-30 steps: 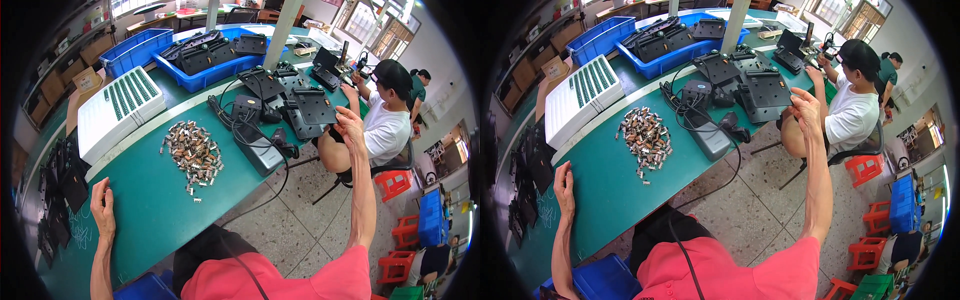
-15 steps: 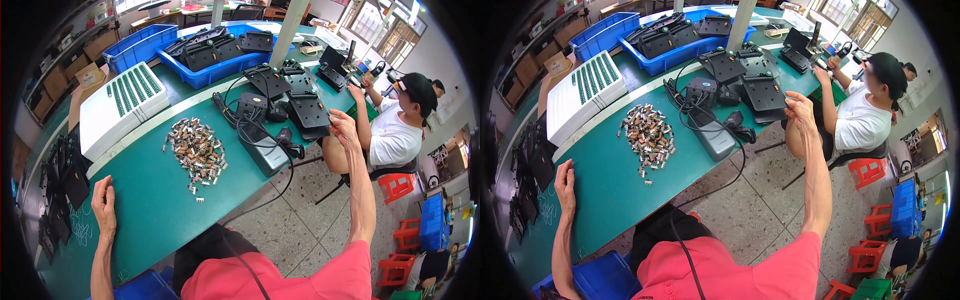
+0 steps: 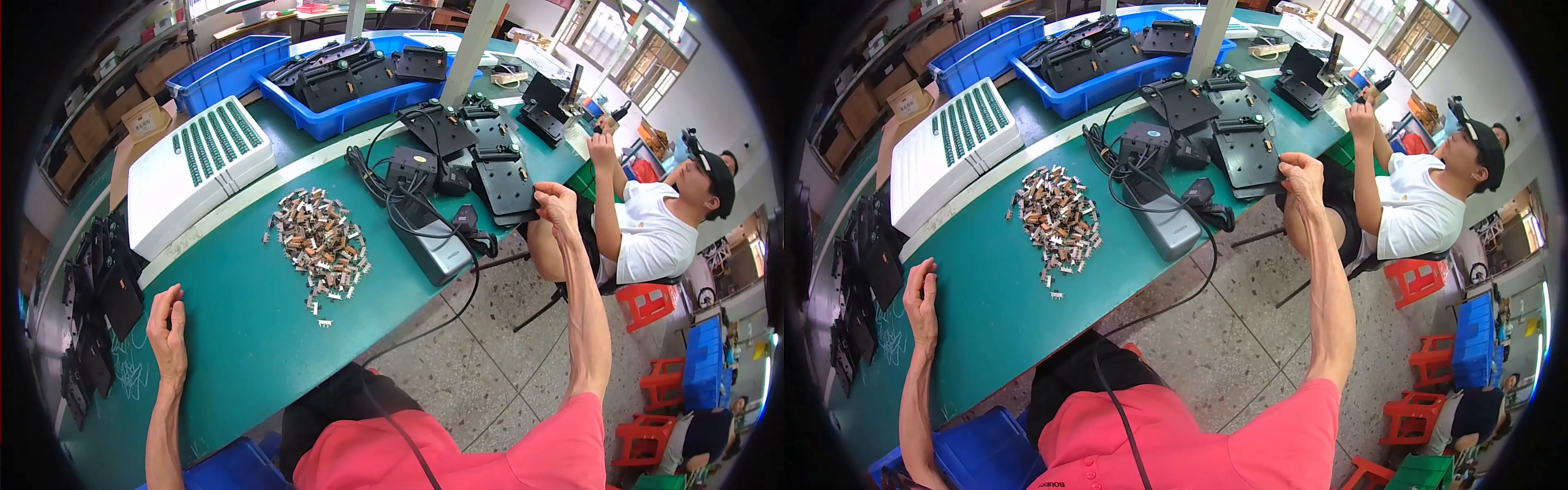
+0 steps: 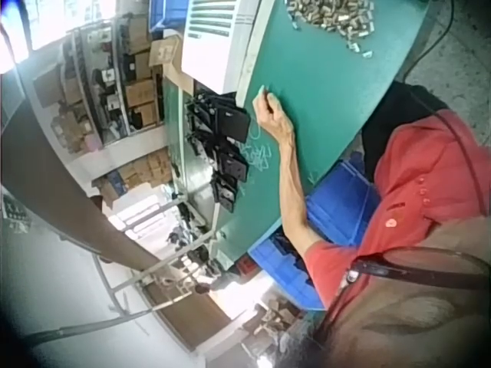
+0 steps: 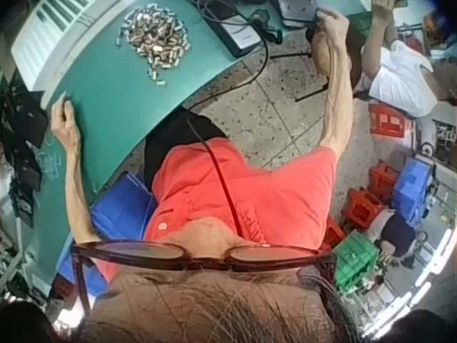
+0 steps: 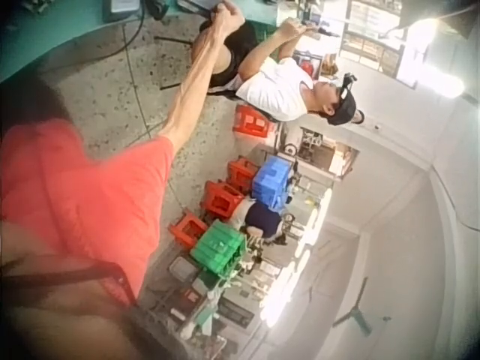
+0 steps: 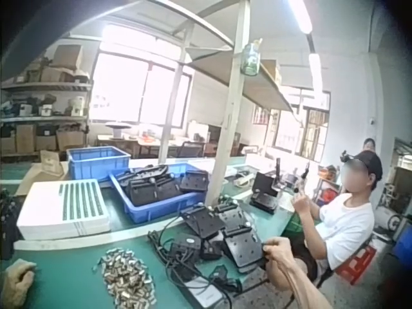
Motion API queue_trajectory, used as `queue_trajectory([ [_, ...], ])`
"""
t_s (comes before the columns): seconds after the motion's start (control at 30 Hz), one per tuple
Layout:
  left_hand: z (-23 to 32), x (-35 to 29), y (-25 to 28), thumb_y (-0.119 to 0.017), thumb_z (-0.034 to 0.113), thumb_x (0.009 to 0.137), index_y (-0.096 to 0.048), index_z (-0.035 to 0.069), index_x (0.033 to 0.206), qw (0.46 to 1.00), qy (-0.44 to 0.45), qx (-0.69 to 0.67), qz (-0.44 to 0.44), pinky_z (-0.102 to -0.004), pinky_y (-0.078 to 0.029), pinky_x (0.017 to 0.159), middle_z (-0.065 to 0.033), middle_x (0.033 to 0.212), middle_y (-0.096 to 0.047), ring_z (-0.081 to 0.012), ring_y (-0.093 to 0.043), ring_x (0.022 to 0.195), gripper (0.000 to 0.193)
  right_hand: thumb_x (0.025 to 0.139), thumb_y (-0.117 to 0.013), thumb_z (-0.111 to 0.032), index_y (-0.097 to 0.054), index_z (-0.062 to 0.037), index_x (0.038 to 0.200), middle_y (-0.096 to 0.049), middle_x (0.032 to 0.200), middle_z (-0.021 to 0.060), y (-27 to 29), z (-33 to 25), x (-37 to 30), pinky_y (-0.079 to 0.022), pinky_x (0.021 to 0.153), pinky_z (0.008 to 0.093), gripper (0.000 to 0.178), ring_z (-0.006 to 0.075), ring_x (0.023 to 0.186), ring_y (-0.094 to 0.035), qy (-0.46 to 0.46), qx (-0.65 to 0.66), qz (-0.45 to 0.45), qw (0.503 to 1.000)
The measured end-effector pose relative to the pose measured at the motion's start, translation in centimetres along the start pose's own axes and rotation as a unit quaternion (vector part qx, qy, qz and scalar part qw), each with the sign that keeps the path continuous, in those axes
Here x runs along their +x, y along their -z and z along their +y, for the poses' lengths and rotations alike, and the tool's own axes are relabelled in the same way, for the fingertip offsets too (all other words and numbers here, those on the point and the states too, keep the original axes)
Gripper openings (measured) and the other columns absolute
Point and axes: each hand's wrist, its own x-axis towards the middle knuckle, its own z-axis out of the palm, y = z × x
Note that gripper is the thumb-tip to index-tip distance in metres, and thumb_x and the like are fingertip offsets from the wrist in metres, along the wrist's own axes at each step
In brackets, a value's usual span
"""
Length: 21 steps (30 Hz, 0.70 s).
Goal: The person assembles small metal and plastic components onto a black plastic plate by hand at a factory workbench.
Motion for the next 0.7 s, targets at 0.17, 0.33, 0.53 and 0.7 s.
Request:
queue_trajectory([
  [0.17,0.2,0.1,-0.3,-0.054,0.017,0.099,-0.062,-0.004,0.116,1.000,-0.003,0.005,-0.002,-0.0293,-0.045,0.088,-0.0086,0.103,-0.062,-0.0190,-0.059,0.097,0.028,0.081,-0.069,-0.010,-0.070,-0.0039,0.105,-0.065,0.079,0.0004,0.1,-0.2,-0.3,-0.043,0.052,0.0228,0.025,0.0088,0.058,-0.052,0.018,-0.055,0.016,0.998],
  [0.33,0.5,0.5,-0.4,-0.055,0.013,0.098,-0.062,-0.004,0.113,1.000,-0.010,0.003,0.005,-0.0285,-0.046,0.086,-0.0085,0.101,-0.062,-0.0184,-0.060,0.095,0.024,0.082,-0.068,-0.009,-0.070,-0.0009,0.106,-0.066,0.080,0.0021,0.3,0.4,0.8,-0.044,0.052,0.0230,0.025,0.0094,0.057,-0.054,0.101,-0.077,0.084,0.988],
  [0.53,0.9,0.2,0.4,-0.057,0.009,0.093,-0.065,-0.001,0.111,0.999,-0.015,0.033,0.009,-0.0290,-0.047,0.078,-0.0102,0.097,-0.065,-0.0199,-0.062,0.088,0.022,0.093,-0.064,-0.011,-0.067,0.0019,0.115,-0.070,0.105,0.0068,-4.6,-6.5,-6.5,-0.048,0.088,0.0265,0.026,0.0137,0.095,-0.063,0.245,-0.042,0.049,0.967],
  [0.7,0.8,0.8,-0.8,-0.064,0.017,0.089,-0.066,-0.001,0.104,0.998,-0.053,0.018,0.034,-0.0395,-0.049,0.077,-0.0162,0.095,-0.064,-0.0315,-0.062,0.088,0.024,0.091,-0.060,0.000,-0.066,0.0015,0.101,-0.065,0.098,0.0045,-10.6,-12.9,-18.6,-0.047,0.079,0.0249,0.012,0.0135,0.091,-0.060,0.306,0.019,-0.177,0.935],
])
